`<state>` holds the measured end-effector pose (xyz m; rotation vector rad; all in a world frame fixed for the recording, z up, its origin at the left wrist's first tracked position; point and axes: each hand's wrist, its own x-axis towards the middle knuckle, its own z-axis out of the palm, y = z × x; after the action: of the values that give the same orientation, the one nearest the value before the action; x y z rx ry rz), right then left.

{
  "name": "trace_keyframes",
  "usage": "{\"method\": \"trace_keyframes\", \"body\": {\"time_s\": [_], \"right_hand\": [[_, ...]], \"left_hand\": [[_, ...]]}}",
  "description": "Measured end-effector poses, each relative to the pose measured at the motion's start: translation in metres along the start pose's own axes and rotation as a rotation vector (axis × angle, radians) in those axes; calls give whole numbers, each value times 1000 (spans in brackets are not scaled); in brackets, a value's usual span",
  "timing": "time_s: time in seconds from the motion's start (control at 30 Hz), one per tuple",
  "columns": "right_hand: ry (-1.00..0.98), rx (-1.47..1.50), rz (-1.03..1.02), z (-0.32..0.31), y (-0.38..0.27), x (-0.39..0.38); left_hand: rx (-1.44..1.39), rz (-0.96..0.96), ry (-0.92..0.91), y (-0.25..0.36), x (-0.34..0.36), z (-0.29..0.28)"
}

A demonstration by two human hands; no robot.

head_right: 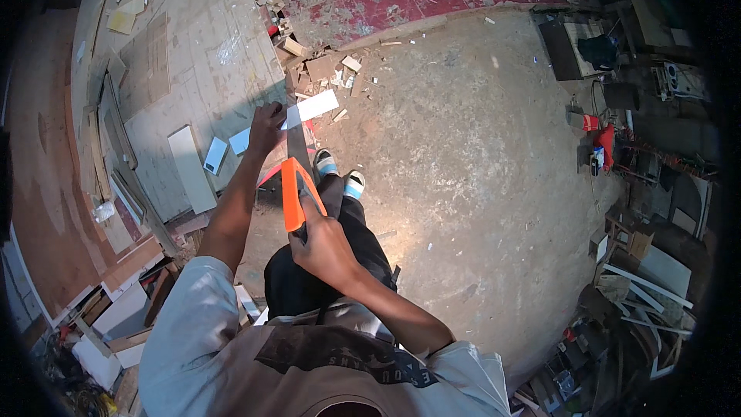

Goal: The person cuts a white piece of material using a hand saw, then fits the cut piece together with another component by hand.

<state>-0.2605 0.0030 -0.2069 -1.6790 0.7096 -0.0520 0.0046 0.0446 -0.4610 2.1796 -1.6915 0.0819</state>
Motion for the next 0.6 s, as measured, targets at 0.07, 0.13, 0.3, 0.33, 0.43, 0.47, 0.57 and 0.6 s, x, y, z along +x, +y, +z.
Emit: {"method": "trace_keyframes", "body": {"time_s": [0.07, 0.13, 0.3, 0.33, 0.43, 0.47, 0.57, 0.6], "right_hand": [[11, 38, 78, -3, 1, 2], [22, 70, 92, -10, -2, 6], [1, 162, 7, -29, -24, 19], [-5, 145, -31, -31, -27, 20], [-130, 90, 72, -44, -62, 9], [-149, 113, 101, -45, -68, 9], [52, 24, -47, -18, -22, 57], [13, -5, 28, -13, -5, 83]], "left_hand": [[-37, -8, -25, -4, 0, -3], [-40, -12, -20, 2, 2, -5], [-62, -32, 21, 6, 6, -4], [-76, -27, 2, 7, 6, -4], [-73, -25, 9, 6, 1, -6], [-70, -15, 13, 6, 0, -8], [-69, 5, 33, 2, 2, -11], [-87, 16, 48, 4, 5, -8]]}}
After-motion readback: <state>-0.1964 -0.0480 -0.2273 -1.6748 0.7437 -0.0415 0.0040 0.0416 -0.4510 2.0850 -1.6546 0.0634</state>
